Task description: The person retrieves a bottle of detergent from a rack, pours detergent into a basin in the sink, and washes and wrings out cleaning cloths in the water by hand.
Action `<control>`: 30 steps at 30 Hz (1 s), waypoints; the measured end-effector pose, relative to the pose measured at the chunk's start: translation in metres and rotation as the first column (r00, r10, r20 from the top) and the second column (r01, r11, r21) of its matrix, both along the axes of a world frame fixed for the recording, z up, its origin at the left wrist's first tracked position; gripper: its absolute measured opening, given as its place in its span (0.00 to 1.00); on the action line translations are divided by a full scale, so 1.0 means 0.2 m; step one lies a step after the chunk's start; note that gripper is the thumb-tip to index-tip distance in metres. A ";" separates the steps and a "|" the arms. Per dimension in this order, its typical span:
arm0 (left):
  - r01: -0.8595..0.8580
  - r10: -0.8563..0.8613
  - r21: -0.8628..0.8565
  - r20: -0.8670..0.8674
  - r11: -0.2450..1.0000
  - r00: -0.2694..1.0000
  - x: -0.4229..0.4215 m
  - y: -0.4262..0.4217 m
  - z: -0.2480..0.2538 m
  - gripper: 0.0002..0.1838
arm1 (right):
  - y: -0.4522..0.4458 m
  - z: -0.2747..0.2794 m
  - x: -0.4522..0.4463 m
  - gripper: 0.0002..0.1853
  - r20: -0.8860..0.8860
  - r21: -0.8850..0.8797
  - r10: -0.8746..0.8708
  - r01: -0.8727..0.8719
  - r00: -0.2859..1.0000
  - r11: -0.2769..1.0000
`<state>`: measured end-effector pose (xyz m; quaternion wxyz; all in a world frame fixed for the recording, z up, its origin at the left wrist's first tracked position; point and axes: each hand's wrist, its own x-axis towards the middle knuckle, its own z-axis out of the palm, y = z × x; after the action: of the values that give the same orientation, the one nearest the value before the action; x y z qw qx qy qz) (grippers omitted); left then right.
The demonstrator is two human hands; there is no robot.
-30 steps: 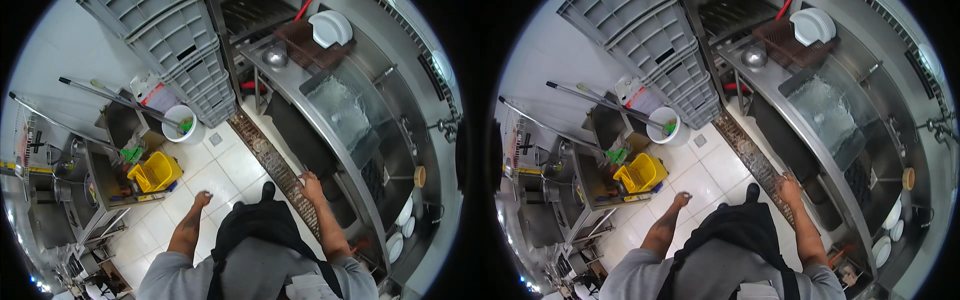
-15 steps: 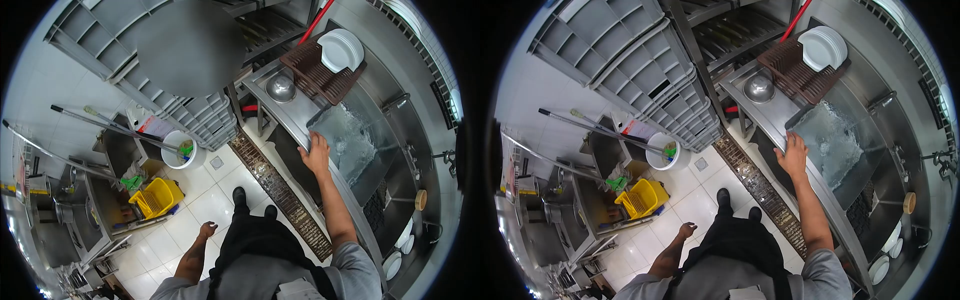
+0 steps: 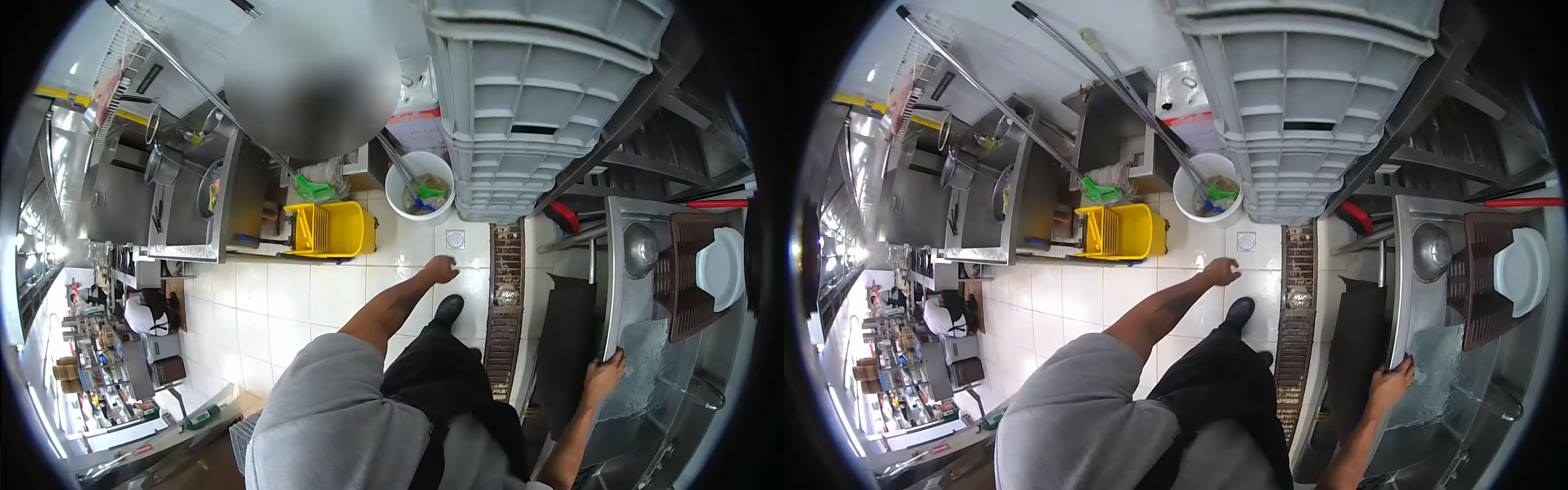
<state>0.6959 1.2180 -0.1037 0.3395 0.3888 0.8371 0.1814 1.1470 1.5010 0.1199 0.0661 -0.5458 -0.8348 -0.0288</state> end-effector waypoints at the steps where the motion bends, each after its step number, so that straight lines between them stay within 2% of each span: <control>1: -0.015 0.015 0.017 -0.006 1.000 1.000 0.00 0.05 -0.01 0.24 | -0.02 0.06 -0.03 0.34 0.009 -0.070 -0.021 0.022 1.000 0.997; 5: -0.046 0.041 0.069 0.081 0.997 0.996 0.10 0.19 -0.05 0.25 | -0.02 0.07 -0.04 0.36 0.051 -0.080 -0.028 0.032 0.998 0.996; 7: -0.033 0.025 0.076 0.101 0.997 0.995 0.18 0.22 -0.10 0.25 | 0.00 0.10 -0.04 0.38 -0.032 -0.132 -0.019 0.014 0.999 0.991; 8: -0.039 0.033 0.042 0.121 0.998 0.992 0.22 0.22 -0.13 0.27 | -0.01 0.12 -0.05 0.39 -0.071 -0.180 0.013 -0.026 0.997 0.983; 9: 0.006 -0.020 0.113 0.121 0.994 0.992 0.25 0.23 -0.18 0.28 | 0.01 0.09 -0.02 0.39 -0.069 -0.204 0.037 -0.051 0.997 0.978; 10: -0.027 0.009 0.082 0.213 0.996 0.977 0.28 0.26 -0.10 0.29 | 0.02 0.14 -0.05 0.39 -0.072 -0.182 0.145 -0.156 0.987 0.971; 11: 0.009 -0.026 0.115 0.148 0.993 0.989 0.31 0.28 -0.17 0.31 | 0.02 0.18 -0.08 0.40 -0.114 -0.204 0.152 -0.172 0.982 0.964; 12: 0.015 -0.033 0.093 0.192 0.996 0.981 0.33 0.33 -0.17 0.33 | 0.02 0.18 -0.08 0.40 -0.098 -0.206 0.125 -0.143 0.987 0.968; 14: -0.015 -0.020 0.180 0.193 0.984 0.981 0.38 0.44 -0.24 0.34 | 0.04 0.18 -0.09 0.40 -0.144 -0.266 0.105 -0.140 0.984 0.954; 16: -0.108 0.037 0.144 0.424 0.984 0.905 0.39 0.60 -0.26 0.36 | 0.05 0.19 -0.11 0.41 -0.140 -0.276 0.050 -0.088 0.989 0.957; 17: -0.145 0.026 0.248 0.427 0.958 0.904 0.40 0.69 -0.33 0.36 | 0.05 0.21 -0.12 0.41 -0.127 -0.313 0.029 -0.067 0.991 0.947; 20: -0.039 -0.098 0.348 0.367 0.937 0.925 0.33 1.02 -0.40 0.38 | 0.07 0.20 -0.13 0.42 -0.113 -0.360 -0.088 0.041 0.990 0.932; 21: -0.053 -0.153 0.410 0.452 0.910 0.879 0.29 1.13 -0.50 0.39 | 0.07 0.22 -0.16 0.40 -0.094 -0.364 -0.084 0.044 0.992 0.930; 22: -0.112 -0.114 0.394 0.508 0.912 0.854 0.29 1.21 -0.59 0.34 | 0.09 0.21 -0.16 0.39 -0.078 -0.360 -0.072 0.040 0.994 0.932; 24: -0.139 -0.140 0.420 0.568 0.897 0.811 0.24 1.44 -0.32 0.25 | 0.11 0.18 -0.13 0.35 -0.103 -0.341 -0.107 0.066 0.989 0.938; 25: -0.109 -0.171 0.436 0.553 0.893 0.815 0.22 1.57 -0.24 0.25 | 0.12 0.18 -0.13 0.34 -0.079 -0.345 -0.094 0.061 0.992 0.937; 27: -0.382 -0.091 0.542 0.655 0.748 0.750 0.19 1.75 -0.06 0.19 | 0.12 0.16 -0.13 0.31 -0.055 -0.324 -0.126 0.102 0.990 0.941; 28: -0.357 -0.115 0.553 0.644 0.753 0.756 0.16 1.80 0.06 0.19 | 0.11 0.16 -0.14 0.31 -0.069 -0.318 -0.150 0.121 0.986 0.940; 30: -0.273 -0.161 0.670 0.509 0.690 0.845 0.06 1.91 0.31 0.22 | 0.11 0.15 -0.15 0.28 -0.043 -0.326 -0.264 0.236 0.964 0.916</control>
<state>0.7080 1.6008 -0.0426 0.3706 0.3973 0.5815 0.6056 1.1164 1.5225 0.1508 0.0091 -0.6522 -0.7482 0.1212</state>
